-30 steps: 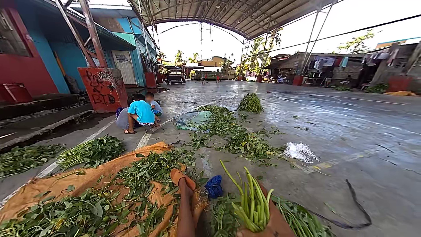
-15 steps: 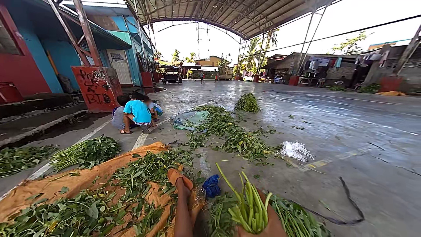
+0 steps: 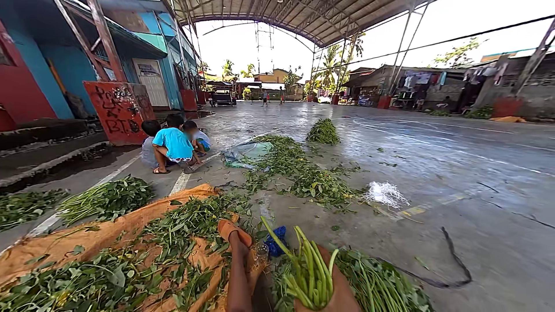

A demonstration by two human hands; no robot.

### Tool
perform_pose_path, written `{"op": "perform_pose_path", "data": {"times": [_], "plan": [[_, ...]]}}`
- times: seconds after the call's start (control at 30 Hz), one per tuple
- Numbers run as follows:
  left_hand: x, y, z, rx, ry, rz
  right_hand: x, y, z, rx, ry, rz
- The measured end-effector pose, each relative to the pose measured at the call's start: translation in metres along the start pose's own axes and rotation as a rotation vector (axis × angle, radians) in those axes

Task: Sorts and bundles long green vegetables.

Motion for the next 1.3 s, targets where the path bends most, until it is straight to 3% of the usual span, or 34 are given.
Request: {"op": "perform_pose_path", "data": {"times": [0.03, 0.1, 0.17, 0.2, 0.3, 0.43, 0.57, 0.67, 0.77, 0.8, 0.83, 0.9, 1.0, 1.07, 1.13, 1.23, 1.3], "plan": [[0.04, -0.013, 0.009, 0.069, 0.057, -0.005, 0.0, 0.003, -0.001, 0.008, -0.011, 0.004], [0.084, -0.029, 0.03, 0.17, 0.062, 0.135, 0.002, 0.008, -0.002, 0.028, -0.02, 0.013], [0.079, -0.029, 0.044, 0.274, -0.061, 0.259, 0.005, 0.011, -0.003, 0.036, -0.017, 0.036], [0.078, -0.028, 0.044, 0.29, -0.038, 0.265, 0.007, 0.013, -0.003, 0.039, -0.011, 0.051], [0.09, -0.036, 0.025, 0.165, 0.009, 0.106, 0.012, 0.015, -0.004, 0.043, -0.027, 0.063], [0.15, -0.061, 0.068, 0.198, -0.063, 0.131, 0.017, 0.017, -0.004, 0.062, -0.068, 0.043], [0.149, -0.061, 0.079, 0.292, -0.091, 0.163, 0.015, 0.017, -0.005, 0.041, -0.107, 0.037], [0.131, -0.048, 0.089, 0.471, -0.138, 0.329, 0.008, 0.011, -0.005, 0.015, -0.114, -0.023], [0.127, -0.044, 0.071, 0.234, -0.188, 0.131, -0.002, -0.004, -0.008, 0.038, -0.087, -0.001], [0.127, -0.046, 0.067, 0.23, -0.186, 0.111, -0.002, -0.014, -0.004, 0.072, -0.054, 0.048], [0.13, -0.05, 0.065, 0.265, -0.192, 0.143, 0.001, -0.029, 0.003, 0.106, -0.012, 0.054], [0.141, -0.057, 0.06, 0.511, -0.208, 0.291, 0.004, -0.069, 0.026, 0.077, 0.044, -0.002], [0.126, -0.054, 0.034, 0.823, -0.269, 0.366, -0.022, -0.144, 0.09, -0.201, 0.023, -0.044], [0.116, -0.04, 0.015, 0.956, -0.298, 0.328, -0.062, -0.194, 0.156, -0.545, 0.111, -0.077], [0.101, -0.013, 0.014, 0.974, -0.353, 0.277, -0.109, -0.226, 0.235, -0.977, 0.305, -0.108], [0.091, 0.03, 0.032, 1.023, -0.348, -0.048, -0.181, -0.232, 0.35, -1.365, 0.669, -0.089], [0.087, 0.072, 0.061, 1.124, -0.194, -0.407, -0.224, -0.208, 0.41, -1.363, 0.917, -0.005]]}}
Point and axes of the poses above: each hand's wrist, its own z-axis away from the middle knuckle, its own y-axis out of the palm, x = y × z, the point moved 1 cm from there along -z, towards the middle knuckle, and after that the axes turned 6 degrees about x, right-handed, at the moved point
